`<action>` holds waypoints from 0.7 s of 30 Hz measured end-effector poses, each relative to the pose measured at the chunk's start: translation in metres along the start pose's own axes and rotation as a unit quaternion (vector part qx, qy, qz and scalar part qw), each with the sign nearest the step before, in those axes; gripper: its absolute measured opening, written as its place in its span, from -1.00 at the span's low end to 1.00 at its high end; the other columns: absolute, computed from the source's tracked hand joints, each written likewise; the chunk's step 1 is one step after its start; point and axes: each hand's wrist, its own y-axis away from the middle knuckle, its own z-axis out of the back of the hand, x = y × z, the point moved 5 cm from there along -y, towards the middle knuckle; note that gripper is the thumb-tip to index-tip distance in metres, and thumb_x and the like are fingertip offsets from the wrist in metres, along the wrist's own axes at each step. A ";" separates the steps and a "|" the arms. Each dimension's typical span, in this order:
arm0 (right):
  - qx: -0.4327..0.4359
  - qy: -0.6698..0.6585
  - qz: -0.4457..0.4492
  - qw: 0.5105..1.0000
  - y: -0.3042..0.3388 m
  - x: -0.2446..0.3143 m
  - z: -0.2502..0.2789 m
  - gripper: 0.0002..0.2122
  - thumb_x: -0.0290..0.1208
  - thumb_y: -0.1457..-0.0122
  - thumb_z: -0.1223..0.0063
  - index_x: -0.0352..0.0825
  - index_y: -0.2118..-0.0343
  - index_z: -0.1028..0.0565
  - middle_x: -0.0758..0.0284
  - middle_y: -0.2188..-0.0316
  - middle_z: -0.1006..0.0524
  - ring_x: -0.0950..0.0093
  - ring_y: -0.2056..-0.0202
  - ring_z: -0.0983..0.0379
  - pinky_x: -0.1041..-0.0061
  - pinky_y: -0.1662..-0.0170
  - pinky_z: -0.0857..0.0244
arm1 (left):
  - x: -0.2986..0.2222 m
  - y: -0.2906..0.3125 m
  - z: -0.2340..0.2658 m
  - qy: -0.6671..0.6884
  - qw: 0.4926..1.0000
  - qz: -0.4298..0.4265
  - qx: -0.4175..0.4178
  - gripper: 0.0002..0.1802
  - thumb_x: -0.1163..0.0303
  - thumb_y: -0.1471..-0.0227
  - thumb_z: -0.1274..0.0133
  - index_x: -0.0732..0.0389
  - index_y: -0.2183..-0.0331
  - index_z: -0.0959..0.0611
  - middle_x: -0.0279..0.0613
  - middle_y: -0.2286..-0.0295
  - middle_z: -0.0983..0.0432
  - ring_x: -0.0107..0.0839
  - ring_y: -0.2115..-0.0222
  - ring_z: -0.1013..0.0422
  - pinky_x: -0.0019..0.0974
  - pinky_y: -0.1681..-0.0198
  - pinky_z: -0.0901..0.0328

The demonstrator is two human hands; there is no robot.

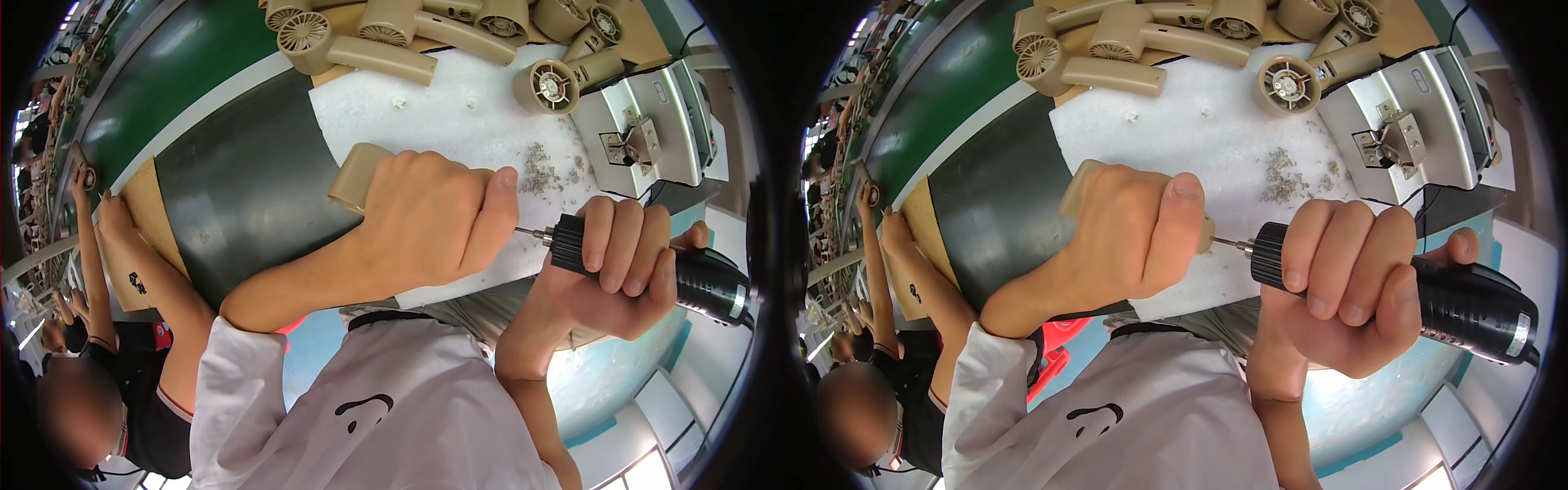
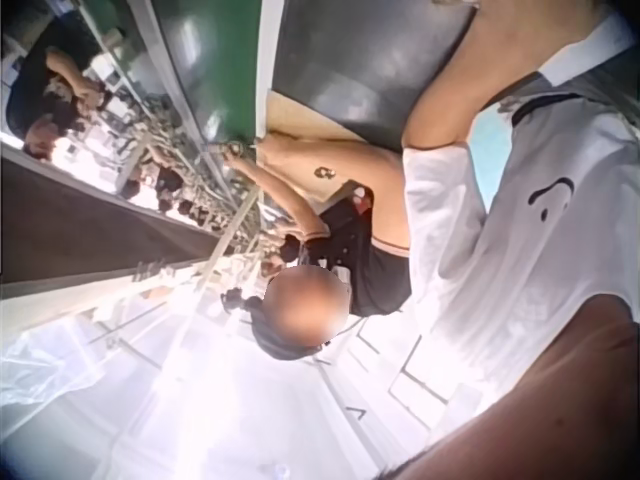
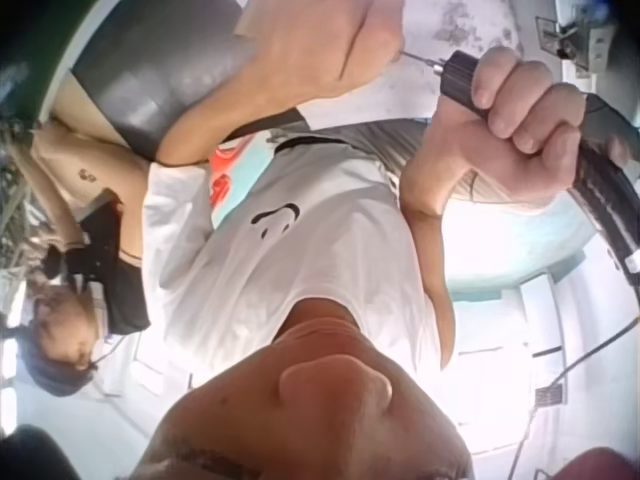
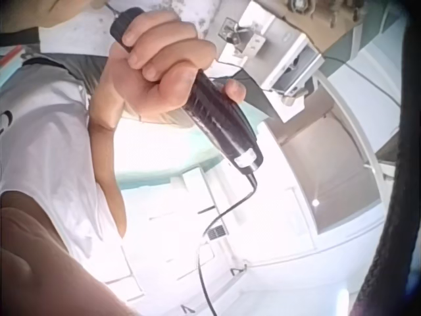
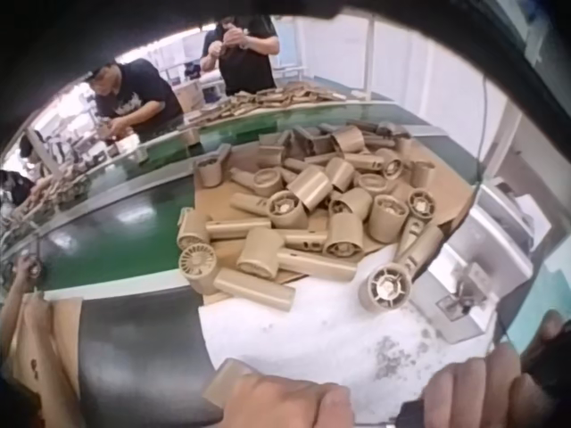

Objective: Assembling the outer housings of handheld mini fans using an electric screwdriver on a factory production line.

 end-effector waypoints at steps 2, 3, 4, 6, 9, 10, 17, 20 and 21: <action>0.007 0.003 -0.001 1.000 0.002 -0.002 -0.002 -0.73 -0.54 -0.13 0.18 -0.27 0.08 -0.35 0.54 0.71 -0.21 0.69 0.70 -0.13 0.61 0.56 -0.13 | 0.001 0.000 0.002 -0.002 1.000 0.008 -0.001 -0.53 0.29 -0.05 0.12 0.20 0.84 -0.43 -0.04 0.89 -0.25 -0.04 0.88 -0.20 -0.08 0.78 -0.10; 0.013 0.006 -0.002 1.000 0.002 -0.004 -0.004 -0.72 -0.54 -0.13 0.18 -0.25 0.07 -0.35 0.54 0.70 -0.21 0.68 0.69 -0.14 0.62 0.55 -0.13 | 0.002 0.002 0.003 -0.009 1.000 0.014 -0.002 -0.52 0.28 -0.05 0.12 0.19 0.84 -0.43 -0.03 0.89 -0.25 -0.03 0.87 -0.20 -0.08 0.78 -0.11; 0.016 0.002 -0.003 1.000 0.003 -0.006 -0.004 -0.72 -0.54 -0.13 0.18 -0.25 0.07 -0.35 0.54 0.70 -0.21 0.68 0.69 -0.14 0.62 0.55 -0.13 | 0.003 0.003 0.004 -0.016 1.000 0.020 -0.004 -0.51 0.27 -0.05 0.11 0.19 0.85 -0.44 -0.02 0.89 -0.25 -0.02 0.87 -0.20 -0.08 0.77 -0.11; 0.044 0.057 0.002 0.997 0.001 -0.006 -0.008 -0.69 -0.55 -0.14 0.20 -0.18 0.03 -0.34 0.53 0.69 -0.20 0.67 0.68 -0.13 0.61 0.53 -0.13 | 0.007 0.001 0.000 -0.037 0.999 0.018 0.000 -0.57 0.34 -0.04 0.10 0.22 0.81 -0.43 -0.04 0.87 -0.24 -0.05 0.86 -0.20 -0.10 0.76 -0.11; 0.033 0.052 -0.031 0.998 -0.001 -0.018 0.000 -0.65 -0.56 -0.14 0.23 -0.11 0.00 -0.32 0.51 0.68 -0.18 0.66 0.67 -0.11 0.58 0.51 -0.13 | 0.022 -0.005 0.014 -0.198 0.980 0.007 -0.023 -0.59 0.32 -0.03 0.07 0.24 0.78 -0.48 -0.03 0.84 -0.31 -0.07 0.83 -0.27 -0.12 0.73 -0.20; 0.016 0.059 -0.036 0.997 -0.003 -0.013 0.004 -0.66 -0.56 -0.14 0.25 -0.10 0.02 -0.31 0.50 0.67 -0.14 0.65 0.66 -0.07 0.57 0.49 -0.11 | 0.028 -0.008 0.024 -0.326 0.944 -0.006 -0.047 -0.54 0.22 -0.03 0.06 0.24 0.79 -0.55 0.00 0.82 -0.39 -0.05 0.81 -0.35 -0.13 0.71 -0.28; -0.060 0.233 0.121 0.963 -0.057 0.044 0.052 -0.68 -0.59 -0.10 0.16 -0.04 0.10 -0.30 0.49 0.68 -0.11 0.58 0.63 -0.07 0.50 0.47 -0.09 | 0.057 -0.027 0.090 -0.363 0.898 -0.052 -0.242 -0.90 0.49 0.14 -0.02 0.26 0.48 -0.58 -0.13 0.48 -0.45 -0.18 0.41 -0.40 -0.18 0.43 -0.30; -0.079 0.323 0.187 0.924 -0.081 0.049 0.051 -0.59 -0.72 -0.01 0.08 -0.14 0.09 -0.27 0.36 0.67 -0.23 0.51 0.64 -0.19 0.39 0.51 -0.19 | 0.044 -0.035 0.045 -0.324 0.918 -0.196 -0.120 -0.78 0.56 0.20 0.00 0.24 0.37 -0.57 -0.20 0.38 -0.42 -0.25 0.31 -0.37 -0.23 0.31 -0.28; -0.088 0.346 0.196 0.913 -0.087 0.049 0.050 -0.58 -0.75 0.01 0.07 -0.18 0.09 -0.25 0.33 0.68 -0.25 0.50 0.65 -0.21 0.38 0.52 -0.21 | 0.049 -0.036 0.040 -0.322 0.918 -0.198 -0.123 -0.78 0.56 0.20 0.00 0.24 0.37 -0.57 -0.20 0.38 -0.42 -0.25 0.31 -0.37 -0.23 0.31 -0.28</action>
